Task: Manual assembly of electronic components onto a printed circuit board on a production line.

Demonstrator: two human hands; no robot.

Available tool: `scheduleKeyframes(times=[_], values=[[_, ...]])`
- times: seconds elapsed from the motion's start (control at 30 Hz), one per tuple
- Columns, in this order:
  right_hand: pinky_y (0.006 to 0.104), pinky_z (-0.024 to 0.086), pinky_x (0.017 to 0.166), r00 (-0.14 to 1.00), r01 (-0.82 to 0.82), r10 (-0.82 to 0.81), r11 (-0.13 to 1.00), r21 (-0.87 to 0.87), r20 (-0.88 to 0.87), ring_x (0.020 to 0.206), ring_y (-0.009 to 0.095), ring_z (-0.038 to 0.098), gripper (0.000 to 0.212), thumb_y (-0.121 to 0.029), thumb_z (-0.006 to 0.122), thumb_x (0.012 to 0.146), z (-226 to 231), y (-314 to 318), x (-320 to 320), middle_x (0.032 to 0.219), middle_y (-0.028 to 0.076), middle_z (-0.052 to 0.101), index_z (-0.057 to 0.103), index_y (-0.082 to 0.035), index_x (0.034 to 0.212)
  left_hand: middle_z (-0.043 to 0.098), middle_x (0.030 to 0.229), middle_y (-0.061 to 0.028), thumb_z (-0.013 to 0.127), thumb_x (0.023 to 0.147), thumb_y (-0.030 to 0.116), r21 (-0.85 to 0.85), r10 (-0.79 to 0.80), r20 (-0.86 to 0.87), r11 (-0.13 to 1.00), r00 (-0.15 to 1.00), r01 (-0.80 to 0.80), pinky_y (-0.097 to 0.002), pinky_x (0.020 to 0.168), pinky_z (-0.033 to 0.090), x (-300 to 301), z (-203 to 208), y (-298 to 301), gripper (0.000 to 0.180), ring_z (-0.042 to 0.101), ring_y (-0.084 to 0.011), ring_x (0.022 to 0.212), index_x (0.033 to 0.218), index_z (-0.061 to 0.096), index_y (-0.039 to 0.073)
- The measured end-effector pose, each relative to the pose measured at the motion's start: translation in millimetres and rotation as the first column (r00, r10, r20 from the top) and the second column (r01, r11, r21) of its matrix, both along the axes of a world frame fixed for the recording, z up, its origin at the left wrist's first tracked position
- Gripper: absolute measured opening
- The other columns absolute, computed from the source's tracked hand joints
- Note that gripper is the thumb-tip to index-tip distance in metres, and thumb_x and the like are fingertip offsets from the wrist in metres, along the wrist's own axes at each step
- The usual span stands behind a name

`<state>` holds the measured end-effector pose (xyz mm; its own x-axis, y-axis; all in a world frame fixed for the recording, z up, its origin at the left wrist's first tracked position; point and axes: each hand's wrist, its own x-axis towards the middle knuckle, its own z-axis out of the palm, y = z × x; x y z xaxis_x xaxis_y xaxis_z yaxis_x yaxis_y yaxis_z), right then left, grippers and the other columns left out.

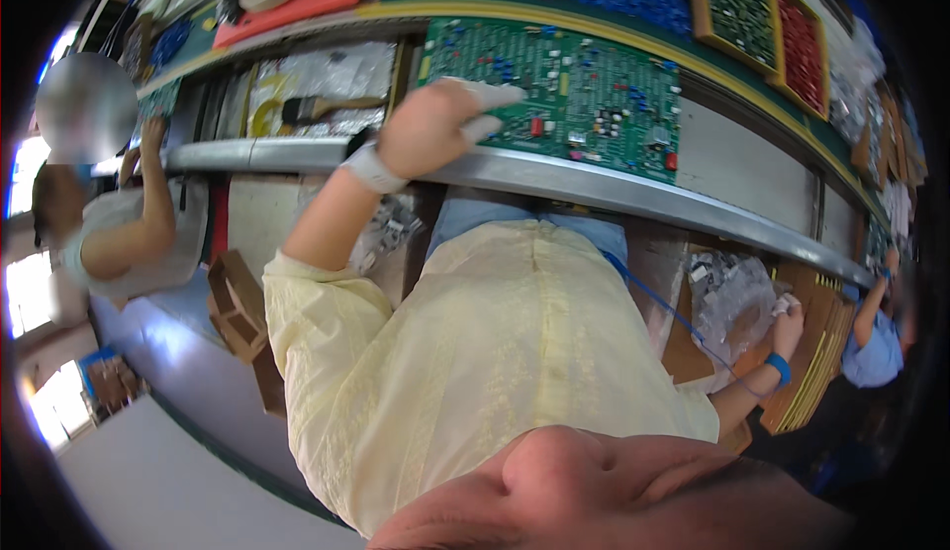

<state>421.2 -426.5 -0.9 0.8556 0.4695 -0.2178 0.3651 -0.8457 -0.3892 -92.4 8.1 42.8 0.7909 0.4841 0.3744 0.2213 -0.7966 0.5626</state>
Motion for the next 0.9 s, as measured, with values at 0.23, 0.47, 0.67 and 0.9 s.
scheduleKeyframes(times=[0.23,0.47,0.67,0.9], values=[[0.0257,0.044,0.071,0.851,-0.227,0.466,0.741,0.632,-0.241,0.08,0.013,0.051,0.034,-0.003,0.051,0.084,63,170,-115,0.096,0.007,0.053,0.045,-0.003,0.118,0.063,0.079,-0.018,0.063,0.077,0.019,-0.131,0.49,-0.563,0.742,0.666,-0.657,-0.0382,0.064,0.048,-201,-34,-30,0.02,0.061,-0.0322,0.071,0.09,0.067,0.005],[0.0264,0.043,0.079,0.398,-0.566,0.907,0.36,0.742,-0.136,0.091,0.013,0.053,0.04,0.0,0.056,0.08,81,306,-214,0.102,0.007,0.054,0.048,-0.004,0.118,0.064,0.087,-0.0175,0.054,0.076,0.012,0.147,0.433,-0.837,0.767,0.334,-0.625,-0.0421,0.067,0.05,-237,-141,-58,0.015,0.062,-0.0321,0.08,0.083,0.067,0.007],[0.024,0.046,0.065,0.292,-0.741,0.951,0.29,0.605,-0.098,0.075,0.01,0.056,0.02,-0.013,0.066,0.08,66,368,-272,0.086,0.004,0.06,0.058,-0.004,0.097,0.064,0.092,-0.0161,0.048,0.08,0.01,0.189,0.299,-0.932,0.885,0.206,-0.426,-0.0397,0.072,0.052,-234,-183,-50,0.019,0.064,-0.0295,0.084,0.085,0.066,0.006],[0.031,0.047,0.069,0.111,-0.883,0.994,0.104,0.457,-0.011,0.075,0.02,0.059,0.027,-0.007,0.063,0.075,28,405,-294,0.1,0.01,0.059,0.06,-0.002,0.101,0.063,0.095,-0.02,0.047,0.08,0.007,0.14,0.313,-0.913,0.843,0.262,-0.52,-0.0407,0.074,0.051,-232,-179,-46,0.018,0.062,-0.0342,0.087,0.094,0.059,0.001]])
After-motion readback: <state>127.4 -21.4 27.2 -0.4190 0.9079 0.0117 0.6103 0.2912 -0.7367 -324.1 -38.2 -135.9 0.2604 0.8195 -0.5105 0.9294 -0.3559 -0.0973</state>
